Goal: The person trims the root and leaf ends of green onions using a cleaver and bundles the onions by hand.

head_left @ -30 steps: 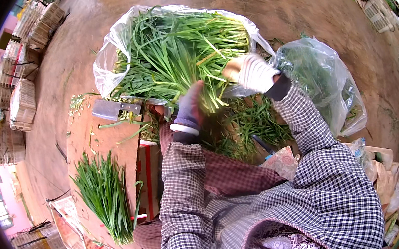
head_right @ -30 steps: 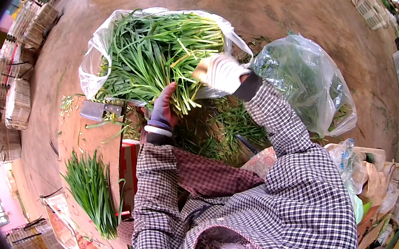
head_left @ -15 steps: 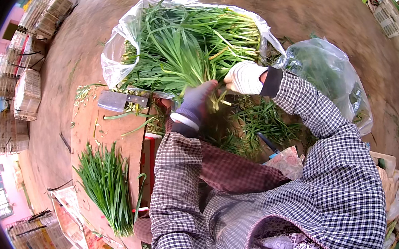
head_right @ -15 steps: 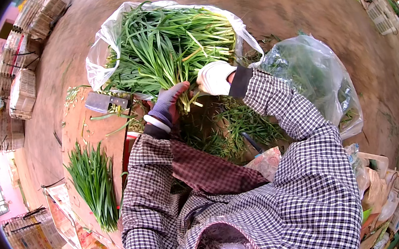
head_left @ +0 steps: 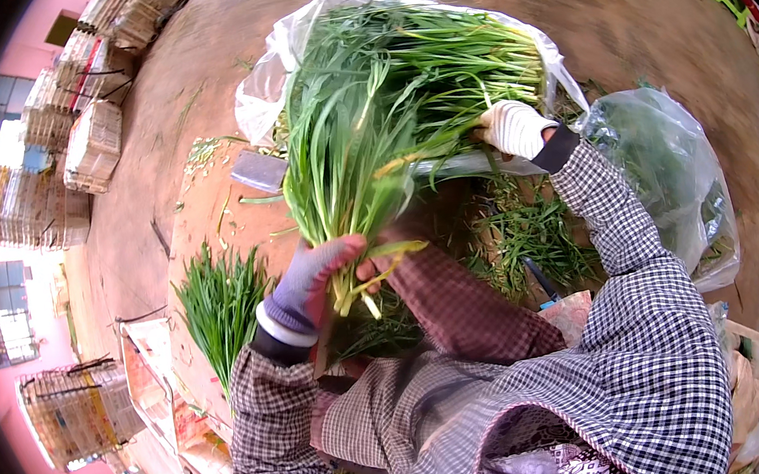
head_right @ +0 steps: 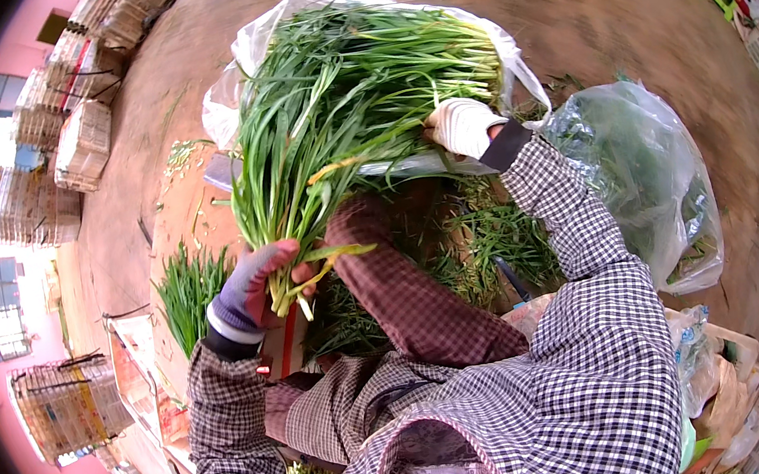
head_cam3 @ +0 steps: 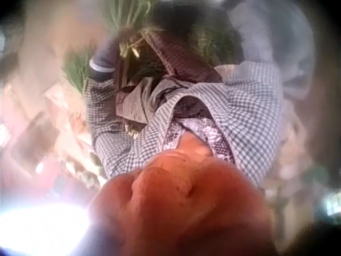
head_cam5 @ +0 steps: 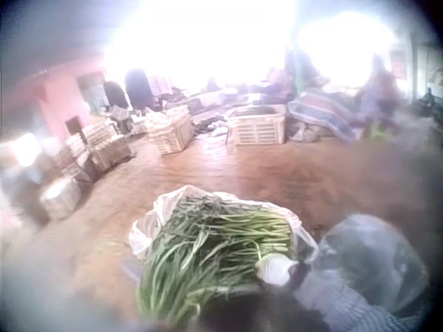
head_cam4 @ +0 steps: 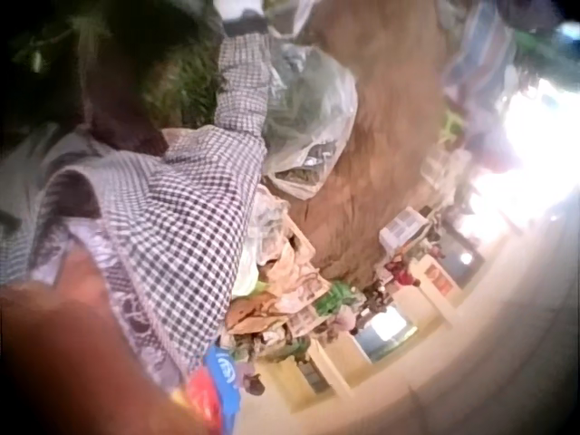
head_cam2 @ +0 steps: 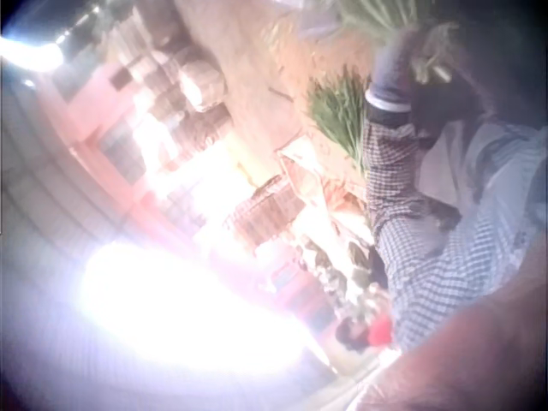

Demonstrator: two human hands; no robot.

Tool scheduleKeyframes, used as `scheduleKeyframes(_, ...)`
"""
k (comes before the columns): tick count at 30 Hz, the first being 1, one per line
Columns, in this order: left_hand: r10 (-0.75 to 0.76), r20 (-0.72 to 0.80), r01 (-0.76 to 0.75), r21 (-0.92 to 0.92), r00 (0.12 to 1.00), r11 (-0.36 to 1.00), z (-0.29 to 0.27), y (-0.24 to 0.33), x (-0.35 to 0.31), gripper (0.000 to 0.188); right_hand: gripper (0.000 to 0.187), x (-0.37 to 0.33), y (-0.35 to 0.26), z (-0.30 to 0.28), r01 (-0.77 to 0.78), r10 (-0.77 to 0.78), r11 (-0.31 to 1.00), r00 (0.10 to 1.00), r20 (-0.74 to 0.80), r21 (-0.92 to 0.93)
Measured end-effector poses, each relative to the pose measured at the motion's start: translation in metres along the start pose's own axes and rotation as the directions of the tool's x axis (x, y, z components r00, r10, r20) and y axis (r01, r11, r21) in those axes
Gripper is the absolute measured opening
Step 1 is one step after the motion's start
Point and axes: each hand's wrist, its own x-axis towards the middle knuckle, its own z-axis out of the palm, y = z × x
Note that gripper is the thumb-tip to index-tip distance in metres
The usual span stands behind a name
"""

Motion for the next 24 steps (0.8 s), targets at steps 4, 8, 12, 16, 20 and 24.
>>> scheduleKeyframes(4, -0.029, -0.267, 0.053, 0.085, 0.963, 0.995, -0.009, -0.010, -0.024, 0.022, 0.027, -0.006, -0.007, 0.001, 0.056, -0.056, 0.998, 0.998, -0.031, -0.025)
scheduleKeyframes(8, 0.027, -0.241, -0.013, 0.060, 0.970, 0.998, -0.035, -0.035, -0.024, 0.027, 0.024, -0.021, -0.021, 0.001, 0.015, -0.017, 0.986, 1.000, 0.008, 0.167)
scheduleKeyframes(12, 0.045, -0.247, -0.035, 0.044, 0.968, 0.998, -0.024, -0.038, -0.022, 0.027, 0.024, -0.035, -0.041, -0.013, 0.128, -0.121, 0.961, 0.992, -0.046, 0.243)
scheduleKeyframes(16, 0.081, -0.229, -0.061, 0.094, 0.970, 0.994, -0.033, -0.051, -0.018, 0.027, 0.033, -0.020, -0.094, 0.000, 0.513, -0.433, 0.845, 0.822, -0.371, 0.150)
scheduleKeyframes(20, 0.087, -0.214, -0.058, 0.136, 0.973, 0.989, -0.026, -0.058, -0.007, 0.032, 0.032, 0.019, -0.116, 0.032, 0.388, -0.359, 0.917, 0.904, -0.233, 0.092)
scheduleKeyframes(24, 0.200, -0.224, -0.175, 0.126, 0.954, 0.976, -0.035, -0.071, -0.009, 0.035, 0.025, 0.019, -0.114, 0.037, 0.366, -0.293, 0.919, 0.881, -0.371, 0.143)
